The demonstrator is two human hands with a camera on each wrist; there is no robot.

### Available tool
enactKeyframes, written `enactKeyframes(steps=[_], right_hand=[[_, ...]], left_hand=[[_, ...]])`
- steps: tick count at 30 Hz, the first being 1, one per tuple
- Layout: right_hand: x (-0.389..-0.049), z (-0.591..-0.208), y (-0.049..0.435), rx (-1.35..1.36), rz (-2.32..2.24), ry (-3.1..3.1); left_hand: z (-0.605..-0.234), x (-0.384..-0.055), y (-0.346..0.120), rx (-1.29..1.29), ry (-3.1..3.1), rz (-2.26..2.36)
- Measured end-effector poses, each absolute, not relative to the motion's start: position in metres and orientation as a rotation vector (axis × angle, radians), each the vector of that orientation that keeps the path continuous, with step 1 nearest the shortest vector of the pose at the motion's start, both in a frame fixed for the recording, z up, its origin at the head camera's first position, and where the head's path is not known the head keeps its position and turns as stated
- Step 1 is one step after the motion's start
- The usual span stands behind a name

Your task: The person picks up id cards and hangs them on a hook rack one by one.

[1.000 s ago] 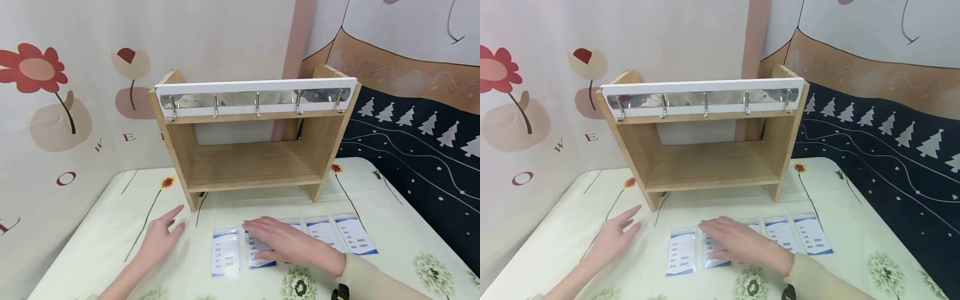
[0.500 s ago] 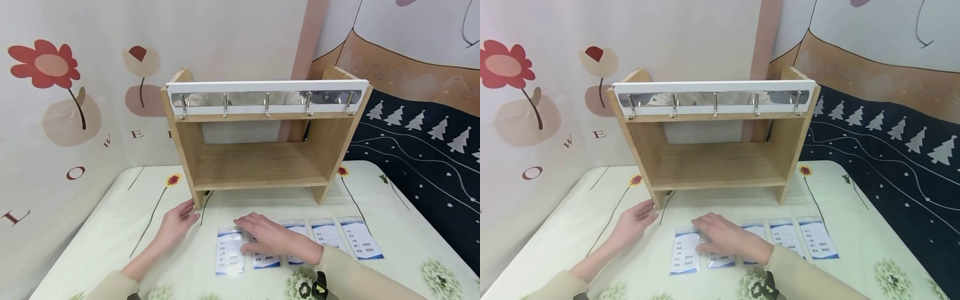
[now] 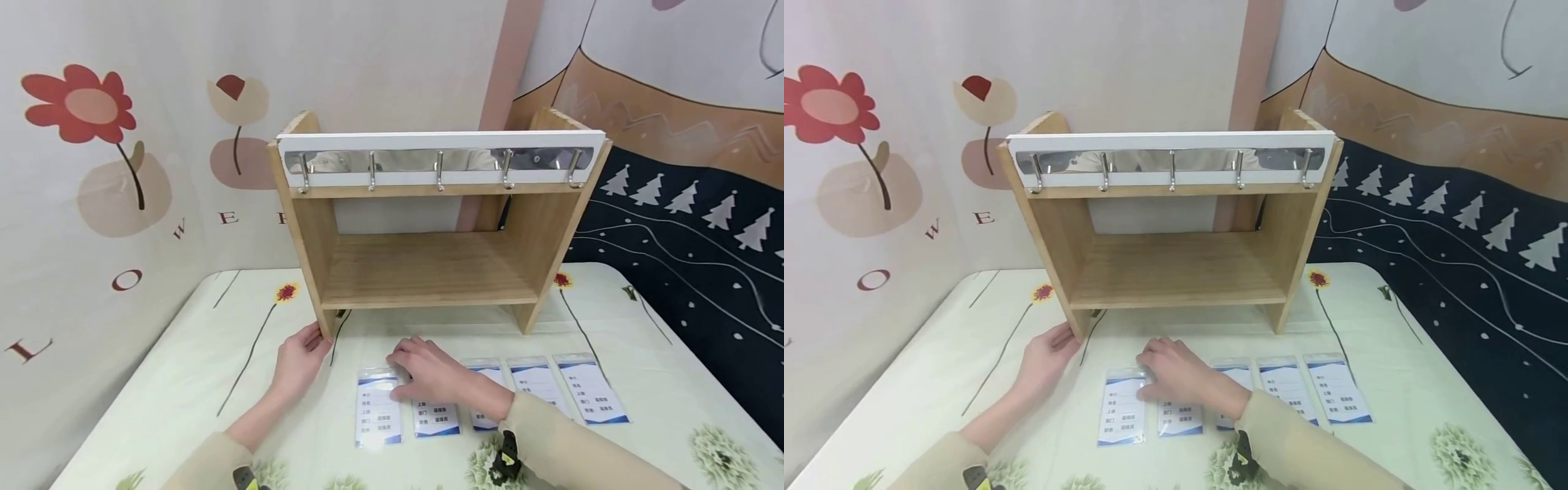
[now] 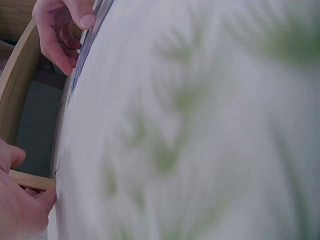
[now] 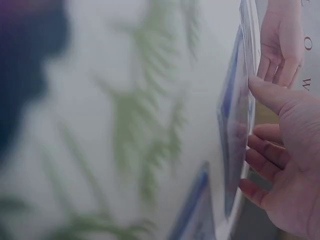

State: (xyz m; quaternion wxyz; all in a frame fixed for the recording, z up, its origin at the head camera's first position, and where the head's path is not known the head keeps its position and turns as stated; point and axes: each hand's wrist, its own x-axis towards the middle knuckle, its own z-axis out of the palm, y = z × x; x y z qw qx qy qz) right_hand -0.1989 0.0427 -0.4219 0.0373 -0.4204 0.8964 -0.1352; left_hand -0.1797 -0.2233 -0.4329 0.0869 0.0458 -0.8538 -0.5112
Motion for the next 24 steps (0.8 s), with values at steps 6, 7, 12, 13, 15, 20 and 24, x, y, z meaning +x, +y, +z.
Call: enactKeyframes(steps=[6, 7, 12, 13, 15, 20, 24], right_hand=[[-0.205, -0.417, 0.037, -1.188, -0.444, 2.726], [-0.206, -0.417, 0.036, -1.180, -0.458, 2.720], [-0.208, -0.415, 0.032, -1.171, -0.504, 2.698], [-0.208, -0.414, 0.031, -1.164, -0.512, 2.696], [-0.209, -0.414, 0.029, -1.135, -0.521, 2.689], [-0.212, -0.414, 0.027, -1.060, -0.553, 2.661], [-0.213, -0.413, 0.027, -1.038, -0.577, 2.629]], left_hand=[[-0.437, -0.183, -0.218, 0.243, -2.448, -1.551], [-0.438, -0.183, -0.217, 0.255, -2.431, -1.564], [-0.440, -0.185, -0.214, 0.318, -2.355, -1.612], [-0.440, -0.185, -0.214, 0.333, -2.339, -1.625], [-0.441, -0.185, -0.212, 0.368, -2.305, -1.647], [-0.442, -0.185, -0.208, 0.412, -2.224, -1.659], [-0.445, -0.187, -0.205, 0.424, -2.193, -1.627]])
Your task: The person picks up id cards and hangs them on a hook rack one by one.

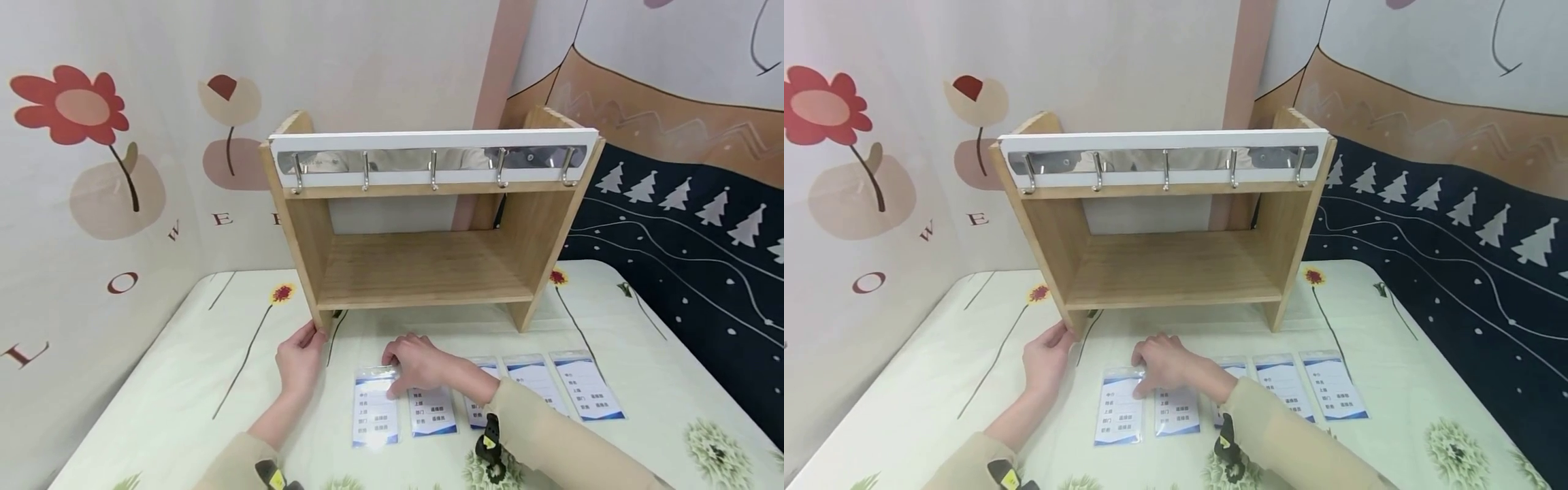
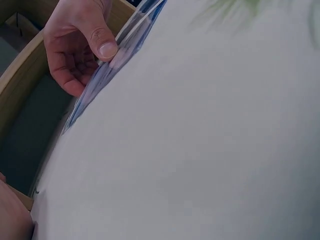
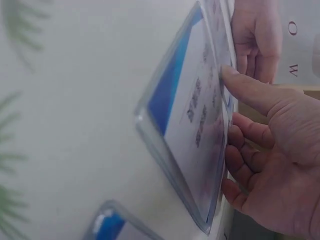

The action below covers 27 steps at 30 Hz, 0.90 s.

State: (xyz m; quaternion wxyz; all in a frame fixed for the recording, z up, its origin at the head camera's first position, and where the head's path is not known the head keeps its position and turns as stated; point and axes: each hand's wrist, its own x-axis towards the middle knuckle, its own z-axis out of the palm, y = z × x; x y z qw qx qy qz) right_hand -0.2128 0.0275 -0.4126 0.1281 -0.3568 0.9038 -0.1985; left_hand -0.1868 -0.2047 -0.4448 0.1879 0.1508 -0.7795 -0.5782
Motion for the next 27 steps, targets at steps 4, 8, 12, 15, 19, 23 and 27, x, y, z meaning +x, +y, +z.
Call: enactKeyframes(steps=[4, 8, 12, 15, 19, 23, 27], right_hand=[[-0.215, -0.411, 0.028, -1.037, -0.597, 2.600], [-0.216, -0.411, 0.028, -1.021, -0.615, 2.594], [-0.216, -0.413, 0.027, -1.018, -0.625, 2.595], [-0.216, -0.414, 0.028, -1.017, -0.654, 2.587], [-0.217, -0.412, 0.030, -1.000, -0.733, 2.552], [-0.220, -0.410, 0.033, -1.010, -0.823, 2.517], [-0.223, -0.407, 0.035, -1.062, -0.918, 2.516]], left_hand=[[-0.446, -0.189, -0.203, 0.427, -2.174, -1.620], [-0.447, -0.191, -0.201, 0.427, -2.154, -1.631], [-0.449, -0.193, -0.201, 0.431, -2.156, -1.622], [-0.450, -0.195, -0.201, 0.421, -2.163, -1.605], [-0.451, -0.197, -0.201, 0.431, -2.167, -1.592], [-0.452, -0.197, -0.202, 0.446, -2.161, -1.598], [-0.453, -0.197, -0.203, 0.453, -2.153, -1.616]])
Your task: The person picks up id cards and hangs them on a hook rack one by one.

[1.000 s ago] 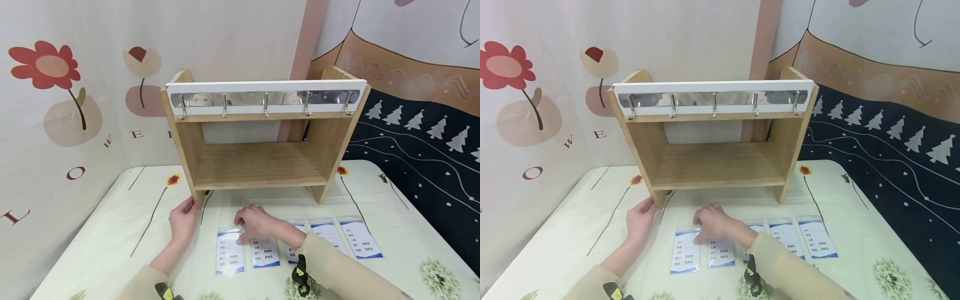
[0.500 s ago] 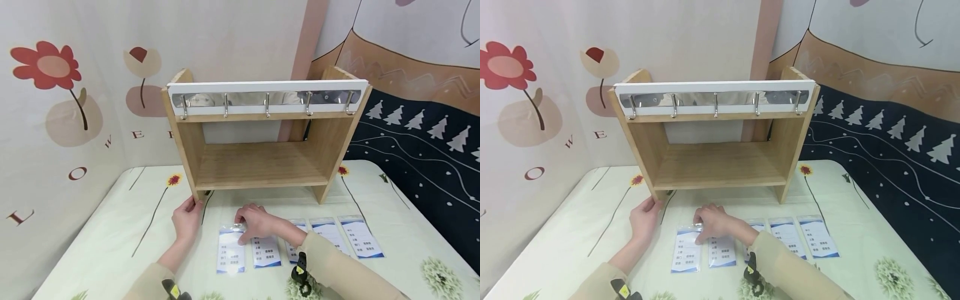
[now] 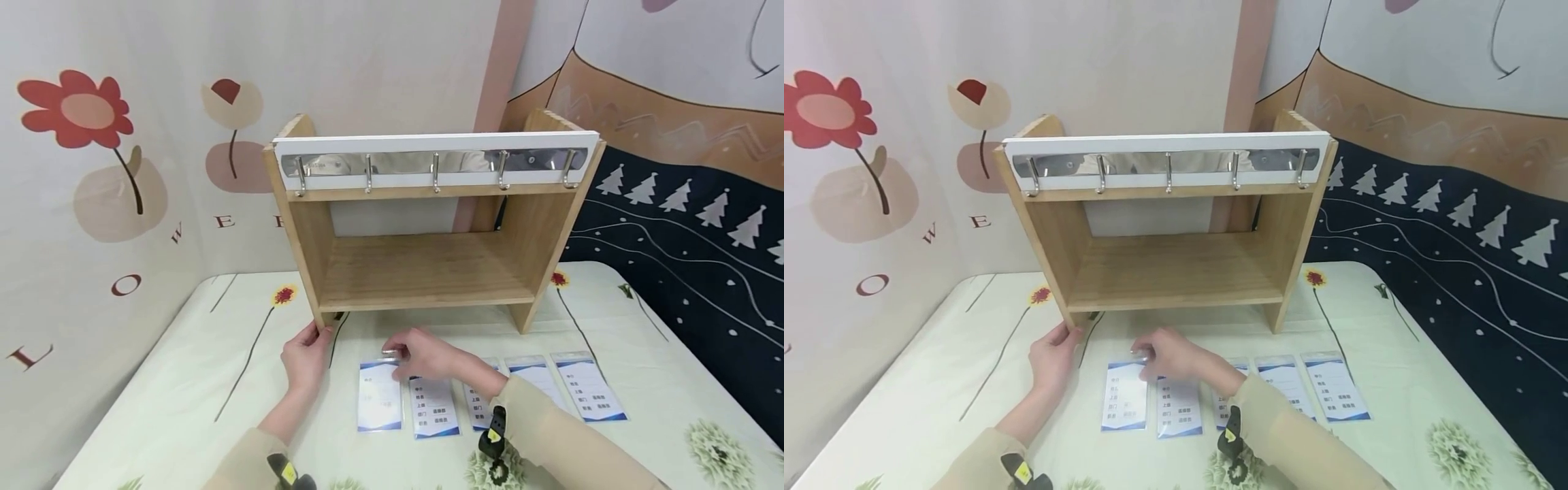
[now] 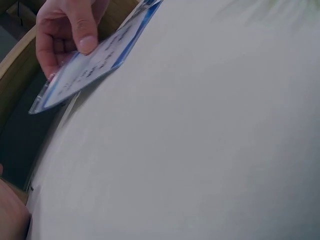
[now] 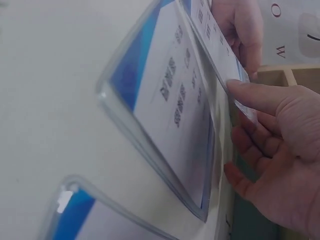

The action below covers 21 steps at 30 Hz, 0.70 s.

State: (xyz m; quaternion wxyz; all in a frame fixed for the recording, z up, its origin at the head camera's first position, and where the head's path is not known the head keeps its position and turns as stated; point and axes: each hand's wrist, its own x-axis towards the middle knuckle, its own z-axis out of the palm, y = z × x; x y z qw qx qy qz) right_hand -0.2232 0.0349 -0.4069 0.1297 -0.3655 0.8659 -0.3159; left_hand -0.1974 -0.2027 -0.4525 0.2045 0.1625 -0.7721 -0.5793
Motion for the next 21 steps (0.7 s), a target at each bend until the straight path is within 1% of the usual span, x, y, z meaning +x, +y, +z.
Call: enactKeyframes(steps=[9, 17, 21], right_hand=[[-0.2260, -0.4014, 0.0361, -1.093, -1.080, 2.548], [-0.2256, -0.3995, 0.0371, -1.034, -1.193, 2.586], [-0.2283, -0.3969, 0.0392, -1.053, -1.220, 2.593]], left_hand=[[-0.4543, -0.2008, -0.2037, 0.470, -2.129, -1.670], [-0.4517, -0.1992, -0.2040, 0.482, -2.084, -1.724], [-0.4508, -0.1979, -0.2036, 0.481, -2.082, -1.737]])
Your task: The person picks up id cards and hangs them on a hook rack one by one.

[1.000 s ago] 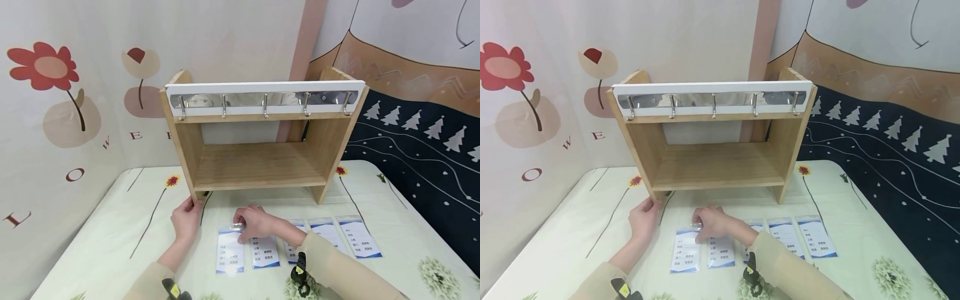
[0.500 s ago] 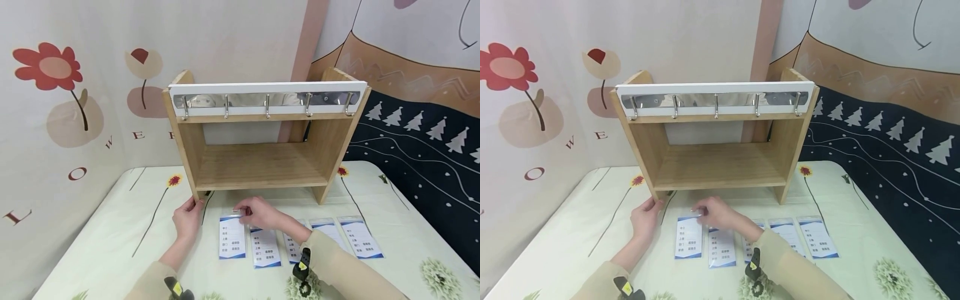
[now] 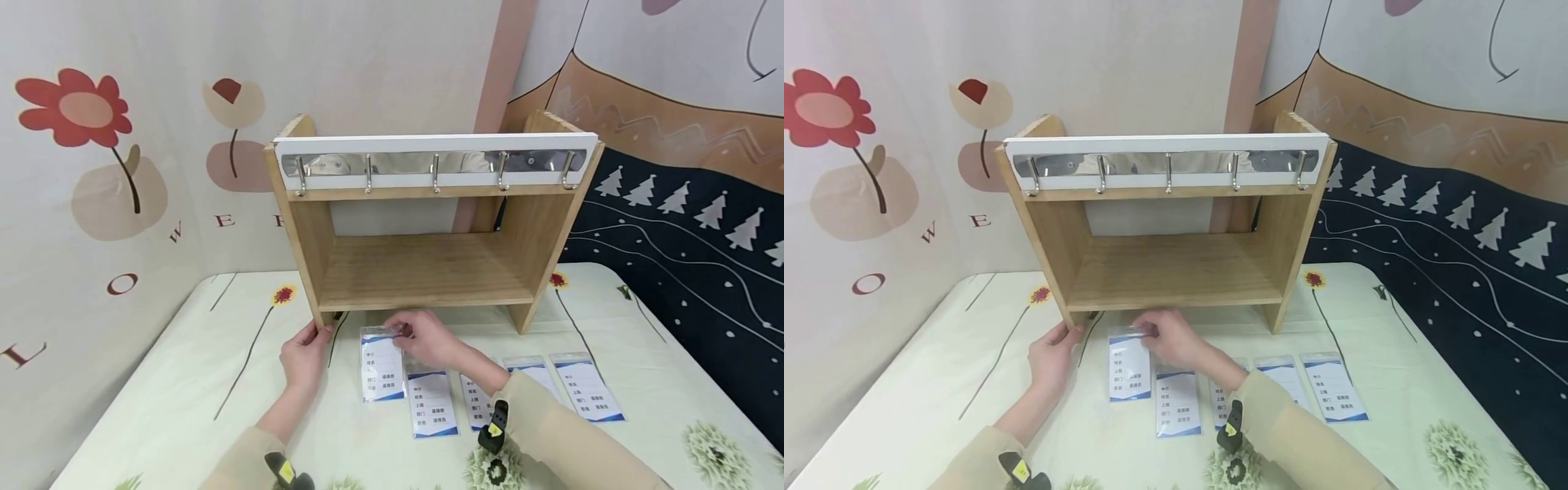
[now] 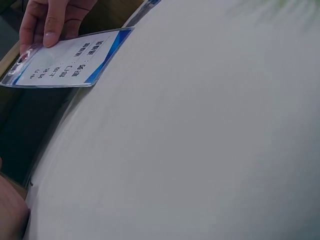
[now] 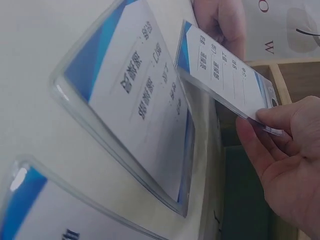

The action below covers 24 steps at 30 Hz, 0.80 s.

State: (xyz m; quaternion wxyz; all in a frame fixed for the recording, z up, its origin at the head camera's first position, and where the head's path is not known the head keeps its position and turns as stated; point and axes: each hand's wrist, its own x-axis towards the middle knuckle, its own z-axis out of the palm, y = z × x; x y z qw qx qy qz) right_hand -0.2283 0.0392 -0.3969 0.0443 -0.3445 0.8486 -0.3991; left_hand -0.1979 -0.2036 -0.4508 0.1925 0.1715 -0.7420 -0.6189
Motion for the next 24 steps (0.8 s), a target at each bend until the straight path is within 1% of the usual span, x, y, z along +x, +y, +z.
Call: enactKeyframes(steps=[16, 24], right_hand=[[-0.237, -0.376, 0.046, -1.161, -1.262, 2.601], [-0.238, -0.367, 0.050, -1.306, -1.335, 2.577]], left_hand=[[-0.453, -0.200, -0.205, 0.494, -2.081, -1.758], [-0.452, -0.199, -0.205, 0.488, -2.083, -1.758]])
